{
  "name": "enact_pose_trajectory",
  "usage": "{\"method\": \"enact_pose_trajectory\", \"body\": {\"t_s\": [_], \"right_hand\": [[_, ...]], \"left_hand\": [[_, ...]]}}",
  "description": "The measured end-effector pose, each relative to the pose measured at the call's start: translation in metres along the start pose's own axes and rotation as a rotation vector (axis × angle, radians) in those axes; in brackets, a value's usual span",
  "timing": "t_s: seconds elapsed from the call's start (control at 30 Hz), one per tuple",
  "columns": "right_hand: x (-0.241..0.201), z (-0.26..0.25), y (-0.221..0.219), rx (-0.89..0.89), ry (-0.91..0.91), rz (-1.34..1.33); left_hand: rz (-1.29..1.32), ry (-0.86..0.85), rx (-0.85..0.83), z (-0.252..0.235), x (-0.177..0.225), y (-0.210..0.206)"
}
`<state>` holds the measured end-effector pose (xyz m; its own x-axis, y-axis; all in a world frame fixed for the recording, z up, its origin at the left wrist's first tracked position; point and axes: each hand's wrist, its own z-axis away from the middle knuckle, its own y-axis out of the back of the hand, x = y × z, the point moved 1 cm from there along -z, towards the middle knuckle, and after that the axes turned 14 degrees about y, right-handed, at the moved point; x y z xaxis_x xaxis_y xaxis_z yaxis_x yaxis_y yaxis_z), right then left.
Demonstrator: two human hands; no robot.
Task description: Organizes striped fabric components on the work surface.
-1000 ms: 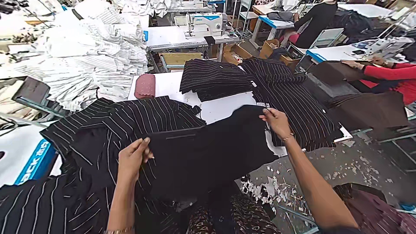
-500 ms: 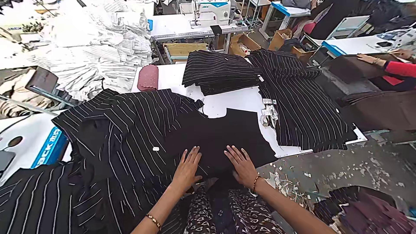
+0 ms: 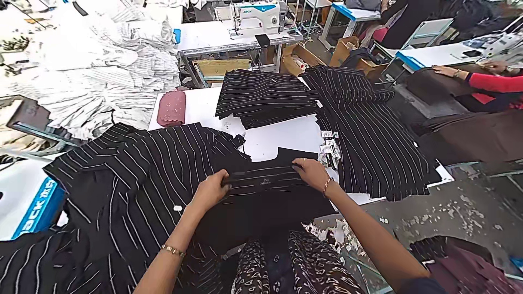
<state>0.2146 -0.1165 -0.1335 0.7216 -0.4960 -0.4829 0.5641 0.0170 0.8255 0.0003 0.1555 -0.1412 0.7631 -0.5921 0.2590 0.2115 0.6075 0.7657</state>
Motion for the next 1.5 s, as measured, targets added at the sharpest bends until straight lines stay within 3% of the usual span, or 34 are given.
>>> {"method": "enact_pose_trajectory", "body": {"t_s": [0.1,0.2,0.3,0.4,0.53,0.6,0.7,0.8,0.9,1.0,1.07,1.27,1.5], "right_hand": [[0.024,-0.057,0.000,-0.121,-0.014,-0.029],[0.041,-0.086,-0.017,-0.061,-0.012,-0.019],[0.052,-0.103,-0.022,-0.001,0.015,0.066],[0.061,-0.122,-0.022,0.062,0.069,0.126],[0.064,-0.142,-0.019,0.094,0.105,0.155],[0.063,-0.146,-0.017,0.083,0.089,0.169],[0.061,-0.151,-0.013,0.087,0.016,0.162],[0.056,-0.145,-0.021,0.250,0.004,0.120],[0.027,-0.087,-0.061,0.393,0.210,0.041],[-0.002,-0.006,-0.111,0.202,0.366,0.041],[0.005,0.011,-0.119,0.098,0.328,0.141],[0.071,-0.026,-0.075,0.251,-0.061,0.197],[0.059,-0.044,-0.032,0.266,-0.477,0.069]], "left_hand": [[-0.054,0.096,-0.029,-0.043,0.012,0.018],[-0.111,0.175,-0.017,-0.062,0.019,0.030],[-0.128,0.214,0.172,-0.058,0.030,0.024],[-0.005,-0.009,0.537,-0.040,0.053,-0.015],[0.077,-0.388,0.534,-0.023,0.087,-0.113],[0.035,-0.385,0.506,-0.029,0.087,-0.143],[-0.011,-0.321,0.590,-0.043,0.086,-0.151],[-0.001,-0.270,0.581,-0.050,0.088,-0.142],[0.028,-0.243,0.574,-0.053,0.088,-0.139],[0.026,-0.249,0.593,-0.054,0.089,-0.141],[0.011,-0.246,0.611,-0.056,0.089,-0.141],[0.020,-0.243,0.600,-0.057,0.088,-0.143],[0.025,-0.234,0.559,-0.057,0.091,-0.139]]}}
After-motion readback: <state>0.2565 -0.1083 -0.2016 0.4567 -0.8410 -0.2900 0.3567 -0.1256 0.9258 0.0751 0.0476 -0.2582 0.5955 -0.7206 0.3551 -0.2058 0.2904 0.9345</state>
